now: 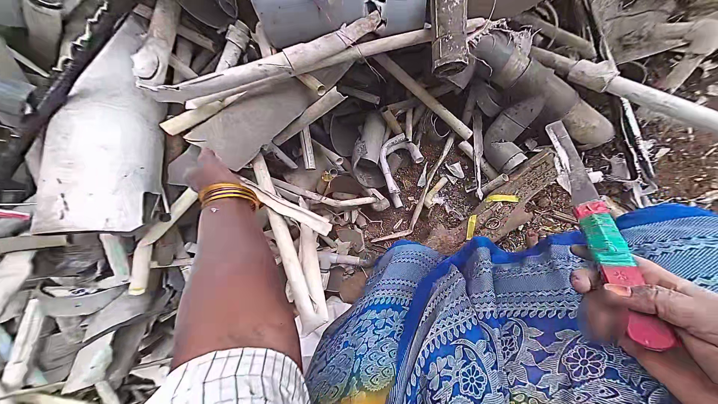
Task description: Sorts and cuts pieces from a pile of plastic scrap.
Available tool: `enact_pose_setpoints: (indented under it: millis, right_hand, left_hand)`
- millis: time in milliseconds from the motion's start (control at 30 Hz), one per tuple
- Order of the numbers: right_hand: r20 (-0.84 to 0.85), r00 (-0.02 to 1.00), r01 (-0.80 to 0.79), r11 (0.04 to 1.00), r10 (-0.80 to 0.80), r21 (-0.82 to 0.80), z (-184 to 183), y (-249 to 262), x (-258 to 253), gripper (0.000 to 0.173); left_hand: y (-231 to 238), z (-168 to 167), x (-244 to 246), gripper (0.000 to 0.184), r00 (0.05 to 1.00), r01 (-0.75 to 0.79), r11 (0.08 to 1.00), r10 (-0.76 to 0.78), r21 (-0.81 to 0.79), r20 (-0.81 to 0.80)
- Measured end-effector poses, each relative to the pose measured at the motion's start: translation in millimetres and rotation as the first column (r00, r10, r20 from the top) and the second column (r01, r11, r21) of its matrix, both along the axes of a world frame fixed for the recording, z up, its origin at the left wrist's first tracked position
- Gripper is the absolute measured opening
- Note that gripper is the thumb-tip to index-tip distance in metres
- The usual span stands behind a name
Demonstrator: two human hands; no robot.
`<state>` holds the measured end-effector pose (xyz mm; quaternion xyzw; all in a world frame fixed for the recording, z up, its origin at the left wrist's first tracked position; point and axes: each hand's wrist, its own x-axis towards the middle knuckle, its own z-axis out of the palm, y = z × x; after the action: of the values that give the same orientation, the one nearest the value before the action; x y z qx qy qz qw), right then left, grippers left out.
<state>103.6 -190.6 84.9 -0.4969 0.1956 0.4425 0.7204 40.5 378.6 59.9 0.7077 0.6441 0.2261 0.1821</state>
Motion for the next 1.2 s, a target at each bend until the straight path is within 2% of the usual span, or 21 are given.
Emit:
enact_pose_setpoints:
  millis: [67,100,167,200,267,333,433,500,567,667,700,767,867,1000,1100,1200]
  right_hand:
    - [0.048,0.999,0.020,1.000,-0.021,0.008,-2,-1,0,0.033]
    - [0.065,0.998,0.018,1.000,-0.018,-0.003,0,-1,1,0.034]
    - [0.073,0.997,-0.002,1.000,0.003,-0.015,2,0,0,0.033]
    - [0.067,0.998,-0.010,1.000,0.010,-0.009,3,-1,0,0.032]
    - [0.057,0.998,-0.017,1.000,0.016,0.016,4,-4,0,0.032]
    - [0.075,0.997,-0.022,0.999,0.020,0.034,5,-8,-2,0.031]
    - [0.098,0.995,-0.025,0.999,0.020,0.047,10,-13,-7,0.029]
    - [0.101,0.995,-0.019,0.998,0.013,0.055,17,-17,-11,0.026]
    - [0.101,0.995,-0.013,0.997,0.005,0.078,25,-22,-16,0.026]
    - [0.101,0.995,-0.016,0.992,0.003,0.127,37,-30,-27,0.025]
    - [0.108,0.994,-0.030,0.989,0.014,0.143,41,-32,-29,0.023]
    - [0.100,0.995,-0.040,0.986,0.024,0.160,48,-37,-37,0.019]
    - [0.090,0.995,-0.065,0.978,0.048,0.197,58,-41,-46,0.019]
    - [0.042,0.994,-0.111,0.973,0.105,0.201,78,-45,-57,0.015]
    - [0.043,0.993,-0.119,0.967,0.112,0.226,85,-52,-59,0.015]
    - [0.055,0.995,-0.100,0.962,0.089,0.254,87,-53,-60,0.017]
  left_hand:
    - [-9,14,16,0.062,0.989,0.062,0.998,-0.058,0.026,-0.133]
    - [-15,20,22,0.069,0.990,0.042,0.999,-0.041,0.002,-0.136]
    - [-28,32,21,0.079,1.000,-0.009,0.996,0.008,-0.088,-0.018]
    - [-24,31,11,0.077,0.998,-0.009,0.995,0.015,-0.097,0.059]
    - [-12,23,-9,0.065,0.960,0.068,0.987,-0.024,-0.147,0.278]
    - [-24,31,-14,0.051,0.866,0.189,0.942,-0.027,-0.276,0.500]
    - [-66,44,-18,0.026,0.809,0.239,0.943,-0.062,-0.231,0.585]
    - [-99,55,-20,0.016,0.838,0.233,0.964,-0.134,-0.125,0.530]
    - [-131,74,-25,0.020,0.861,0.219,0.975,-0.181,-0.025,0.476]
    - [-165,124,-52,0.023,0.840,0.236,0.953,-0.298,0.190,0.453]
    - [-170,144,-66,0.021,0.846,0.265,0.937,-0.338,0.226,0.413]
    - [-192,176,-86,0.026,0.892,0.341,0.926,-0.373,0.161,0.257]
    - [-235,184,-89,0.032,0.929,0.337,0.934,-0.351,0.119,0.118]
    - [-275,192,-91,0.045,0.960,0.279,0.917,-0.273,0.284,-0.060]
    - [-297,208,-97,0.050,0.936,0.345,0.859,-0.281,0.379,-0.213]
    - [-311,210,-106,0.054,0.895,0.432,0.780,-0.308,0.454,-0.322]
